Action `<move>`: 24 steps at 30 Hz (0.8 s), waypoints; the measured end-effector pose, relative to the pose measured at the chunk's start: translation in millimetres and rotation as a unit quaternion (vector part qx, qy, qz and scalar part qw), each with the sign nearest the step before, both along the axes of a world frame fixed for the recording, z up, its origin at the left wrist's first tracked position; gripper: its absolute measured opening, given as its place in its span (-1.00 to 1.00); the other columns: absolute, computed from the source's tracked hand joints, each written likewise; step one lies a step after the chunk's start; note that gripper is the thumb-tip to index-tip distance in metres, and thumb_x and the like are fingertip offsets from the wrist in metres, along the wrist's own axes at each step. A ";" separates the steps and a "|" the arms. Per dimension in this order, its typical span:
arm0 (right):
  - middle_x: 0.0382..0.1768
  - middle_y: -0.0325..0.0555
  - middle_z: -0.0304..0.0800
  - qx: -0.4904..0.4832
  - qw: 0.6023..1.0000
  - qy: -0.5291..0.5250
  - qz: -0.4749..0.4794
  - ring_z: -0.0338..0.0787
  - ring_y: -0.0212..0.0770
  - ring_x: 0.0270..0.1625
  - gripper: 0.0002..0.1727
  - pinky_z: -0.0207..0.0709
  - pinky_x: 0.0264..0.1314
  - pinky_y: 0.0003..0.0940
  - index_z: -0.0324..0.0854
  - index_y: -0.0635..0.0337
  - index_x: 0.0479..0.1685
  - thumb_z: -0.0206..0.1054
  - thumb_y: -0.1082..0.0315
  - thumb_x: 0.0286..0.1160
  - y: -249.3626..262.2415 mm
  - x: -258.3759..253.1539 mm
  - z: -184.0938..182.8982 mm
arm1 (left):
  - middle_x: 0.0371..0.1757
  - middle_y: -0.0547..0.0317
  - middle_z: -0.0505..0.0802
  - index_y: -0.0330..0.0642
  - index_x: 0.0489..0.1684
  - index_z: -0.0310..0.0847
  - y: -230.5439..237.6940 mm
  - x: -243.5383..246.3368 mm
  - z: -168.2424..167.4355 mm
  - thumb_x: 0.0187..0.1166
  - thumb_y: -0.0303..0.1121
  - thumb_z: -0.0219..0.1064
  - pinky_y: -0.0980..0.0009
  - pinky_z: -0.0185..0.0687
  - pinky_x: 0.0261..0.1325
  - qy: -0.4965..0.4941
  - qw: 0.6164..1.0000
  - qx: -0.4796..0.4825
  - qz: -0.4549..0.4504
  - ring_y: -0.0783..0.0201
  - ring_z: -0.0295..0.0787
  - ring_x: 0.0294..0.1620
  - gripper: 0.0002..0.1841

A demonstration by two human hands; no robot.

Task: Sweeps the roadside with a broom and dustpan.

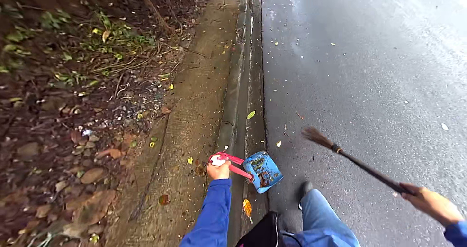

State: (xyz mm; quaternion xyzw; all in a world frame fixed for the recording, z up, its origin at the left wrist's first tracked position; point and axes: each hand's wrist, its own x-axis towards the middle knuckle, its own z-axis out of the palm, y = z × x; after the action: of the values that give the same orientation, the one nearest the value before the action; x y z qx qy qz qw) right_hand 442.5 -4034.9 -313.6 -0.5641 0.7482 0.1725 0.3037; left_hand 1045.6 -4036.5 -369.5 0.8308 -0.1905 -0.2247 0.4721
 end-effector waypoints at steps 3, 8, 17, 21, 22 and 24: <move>0.25 0.43 0.77 0.009 0.999 0.040 -0.035 0.72 0.49 0.36 -0.61 0.45 0.34 0.54 0.67 0.17 0.43 0.19 0.23 0.79 -59.2 25.0 -29.3 | 0.30 -0.36 0.72 -0.56 0.42 0.43 -43.5 -20.4 -5.3 0.06 -0.82 0.56 0.12 0.57 0.41 0.005 1.000 0.012 0.017 -0.03 0.68 0.30 -0.25; 0.38 0.34 0.73 0.102 0.994 0.016 -0.023 0.69 0.37 0.47 -0.56 0.45 0.46 0.46 0.66 0.17 0.45 0.25 0.22 0.67 -136.2 110.3 -119.5 | 0.35 -0.39 0.70 -0.58 0.46 0.40 -127.8 -58.9 -35.4 0.13 -0.79 0.56 0.14 0.51 0.49 -0.006 0.997 0.071 0.017 -0.06 0.66 0.39 -0.27; 0.10 0.19 0.86 0.193 0.976 -0.064 0.075 0.81 0.15 -0.03 -0.52 0.60 0.08 0.21 0.66 -0.16 0.54 0.45 0.16 0.64 -333.4 28.0 -23.8 | 0.37 -0.43 0.71 -0.60 0.43 0.45 -258.0 -50.7 -46.5 0.24 -0.69 0.57 0.04 0.45 0.59 -0.049 0.988 0.137 -0.048 -0.13 0.65 0.45 -0.34; 0.24 0.27 0.83 0.099 0.992 0.002 0.081 0.80 0.36 0.23 -0.47 0.51 0.26 0.49 0.61 -0.22 0.61 0.42 0.12 0.63 -403.8 -25.0 -4.4 | 0.31 -0.47 0.73 -0.63 0.34 0.52 -270.2 -40.2 -49.7 0.20 -0.72 0.57 -0.02 0.49 0.53 -0.056 0.991 0.121 -0.029 -0.17 0.68 0.39 -0.39; 0.25 0.32 0.82 0.072 0.994 0.013 0.080 0.76 0.44 0.29 -0.50 0.47 0.28 0.57 0.63 -0.16 0.59 0.37 0.13 0.65 -415.3 -23.4 -13.3 | 0.30 -0.47 0.73 -0.64 0.33 0.52 -272.3 -40.5 -47.8 0.19 -0.74 0.56 0.02 0.50 0.52 -0.051 0.992 0.112 -0.021 -0.14 0.68 0.38 -0.40; 0.22 0.42 0.80 0.032 0.997 0.041 0.063 0.74 0.52 0.30 -0.57 0.48 0.24 0.59 0.67 0.04 0.49 0.24 0.18 0.72 -432.7 3.2 -39.2 | 0.24 -0.44 0.76 -0.66 0.27 0.54 -276.0 -42.2 -46.0 0.14 -0.79 0.55 0.10 0.55 0.45 -0.048 0.995 0.092 -0.005 -0.05 0.71 0.29 -0.42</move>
State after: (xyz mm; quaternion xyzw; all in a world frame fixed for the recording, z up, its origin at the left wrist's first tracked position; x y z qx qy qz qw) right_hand 445.7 -4467.6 -352.8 -0.5925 0.7173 0.2376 0.2790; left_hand 1003.4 -4312.6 -415.5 0.8795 -0.1956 -0.2034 0.3832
